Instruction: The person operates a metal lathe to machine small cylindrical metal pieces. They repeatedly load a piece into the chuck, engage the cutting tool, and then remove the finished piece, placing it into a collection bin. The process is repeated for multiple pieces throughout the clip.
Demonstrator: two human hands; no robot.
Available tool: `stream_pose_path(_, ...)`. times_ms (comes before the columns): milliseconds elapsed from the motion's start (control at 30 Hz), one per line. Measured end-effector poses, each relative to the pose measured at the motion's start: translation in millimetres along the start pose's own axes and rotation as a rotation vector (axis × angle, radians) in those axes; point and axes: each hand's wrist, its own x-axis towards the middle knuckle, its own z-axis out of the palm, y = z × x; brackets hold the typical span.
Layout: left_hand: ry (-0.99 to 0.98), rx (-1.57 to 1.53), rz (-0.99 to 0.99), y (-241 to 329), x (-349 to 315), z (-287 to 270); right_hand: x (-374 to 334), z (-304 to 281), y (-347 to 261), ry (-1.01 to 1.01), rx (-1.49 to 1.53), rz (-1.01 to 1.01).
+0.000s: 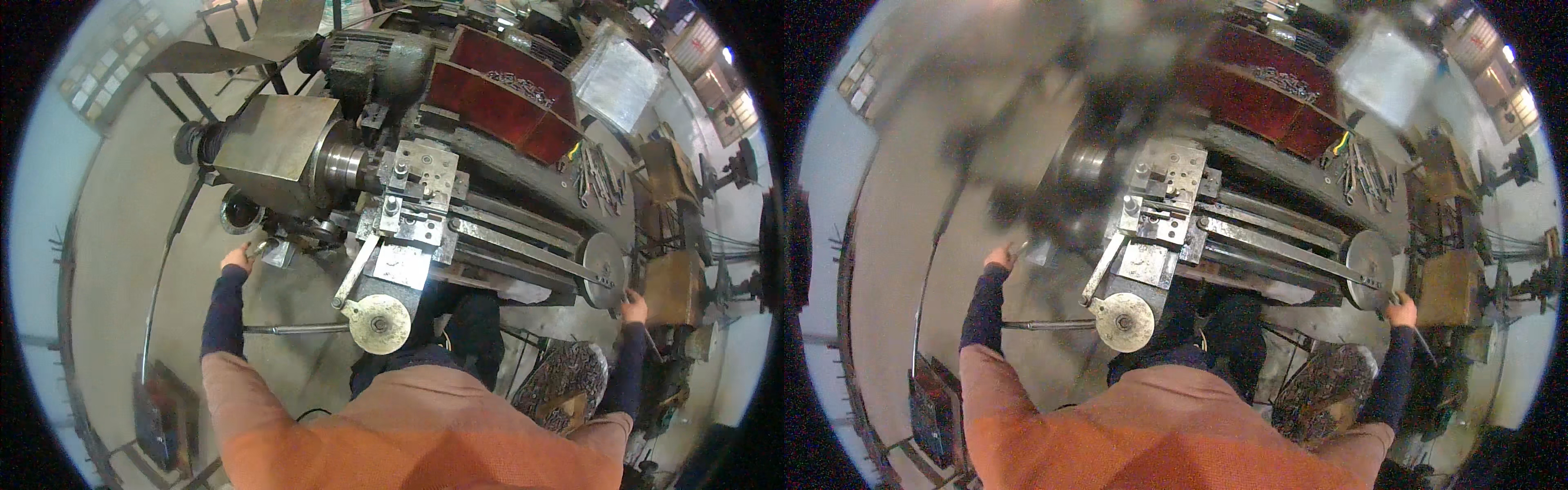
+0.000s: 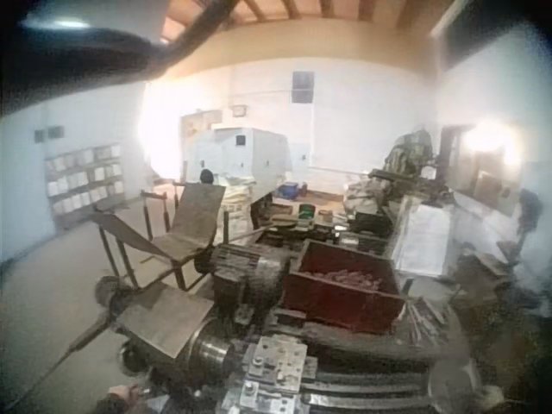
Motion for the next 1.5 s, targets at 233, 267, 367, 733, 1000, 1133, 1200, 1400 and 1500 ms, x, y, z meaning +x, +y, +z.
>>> stream_pose_path(233,0.113,-0.717,-0.196,-90,-105,2,1,27,125,-0.187,-0.257,0.429)
stream_pose_path(267,0.086,-0.878,-0.259,-94,-117,11,5,30,136,-0.191,-0.276,0.422)
stream_pose_path(367,0.068,-1.104,-0.544,-87,-149,25,14,37,115,-0.217,-0.338,0.523)
stream_pose_path(733,0.526,-1.355,-0.807,-50,-160,46,-113,67,78,-0.143,-0.213,0.571)
stream_pose_path(1000,0.737,-1.526,-0.771,-39,-138,43,-135,81,58,-0.126,-0.152,0.596)
stream_pose_path(1133,0.725,-1.544,-0.715,-30,-136,38,-140,75,46,-0.048,-0.06,0.595)
stream_pose_path(1200,0.694,-1.536,-0.684,-34,-135,41,-138,71,44,-0.085,-0.033,0.58)
stream_pose_path(1400,0.68,-1.683,-0.647,-42,-138,48,-137,65,41,-0.079,-0.072,0.59)
stream_pose_path(1500,0.696,-1.797,-0.759,-11,-142,30,-135,70,53,0.012,-0.151,0.629)
